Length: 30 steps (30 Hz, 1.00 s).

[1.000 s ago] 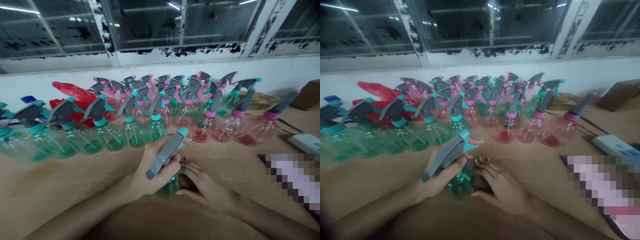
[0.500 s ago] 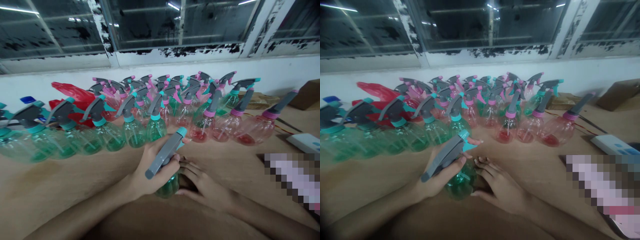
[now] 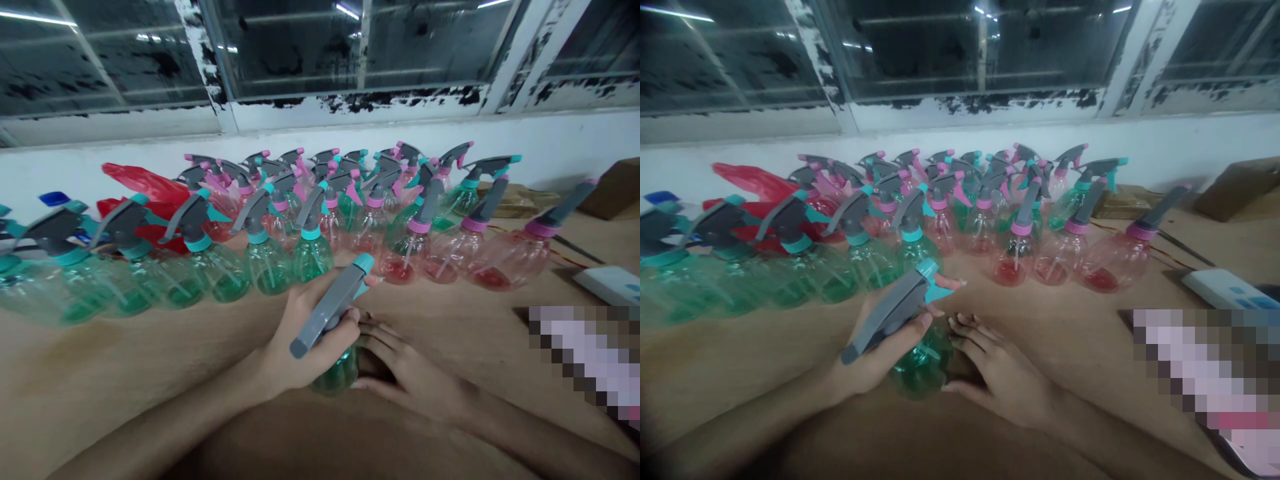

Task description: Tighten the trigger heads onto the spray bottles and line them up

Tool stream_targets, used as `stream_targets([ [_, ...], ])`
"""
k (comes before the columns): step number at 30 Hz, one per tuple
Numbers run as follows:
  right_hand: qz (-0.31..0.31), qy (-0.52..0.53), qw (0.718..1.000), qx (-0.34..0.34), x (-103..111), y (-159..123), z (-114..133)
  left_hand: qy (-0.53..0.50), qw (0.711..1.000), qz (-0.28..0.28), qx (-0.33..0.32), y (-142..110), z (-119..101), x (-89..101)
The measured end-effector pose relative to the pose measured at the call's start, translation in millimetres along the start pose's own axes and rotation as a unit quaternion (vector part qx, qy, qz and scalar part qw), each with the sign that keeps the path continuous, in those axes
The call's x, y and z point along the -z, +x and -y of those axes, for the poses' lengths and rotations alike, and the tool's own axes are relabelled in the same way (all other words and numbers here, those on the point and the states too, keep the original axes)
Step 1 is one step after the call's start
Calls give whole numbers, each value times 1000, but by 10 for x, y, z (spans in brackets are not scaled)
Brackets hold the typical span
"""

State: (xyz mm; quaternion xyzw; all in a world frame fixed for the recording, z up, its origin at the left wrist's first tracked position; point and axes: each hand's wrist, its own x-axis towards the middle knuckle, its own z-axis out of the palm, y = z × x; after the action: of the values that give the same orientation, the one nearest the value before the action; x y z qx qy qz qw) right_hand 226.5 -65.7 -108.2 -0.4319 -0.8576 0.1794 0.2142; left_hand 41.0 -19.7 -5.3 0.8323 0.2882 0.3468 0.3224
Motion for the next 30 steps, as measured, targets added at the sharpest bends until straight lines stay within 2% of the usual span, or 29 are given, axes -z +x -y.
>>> stream_targets([
  [13,-3,-12,1000,2,10,-2,8,-7,1000,2,2,-2,7,-3],
  [25,-46,-118,991,-33,-47,-46,-18,-20,1000,-14,1,21,-4,-16],
  [30,-18,-98,995,-15,-29,-85,-129,-27,1000,-12,-7,24,-2,-16],
])
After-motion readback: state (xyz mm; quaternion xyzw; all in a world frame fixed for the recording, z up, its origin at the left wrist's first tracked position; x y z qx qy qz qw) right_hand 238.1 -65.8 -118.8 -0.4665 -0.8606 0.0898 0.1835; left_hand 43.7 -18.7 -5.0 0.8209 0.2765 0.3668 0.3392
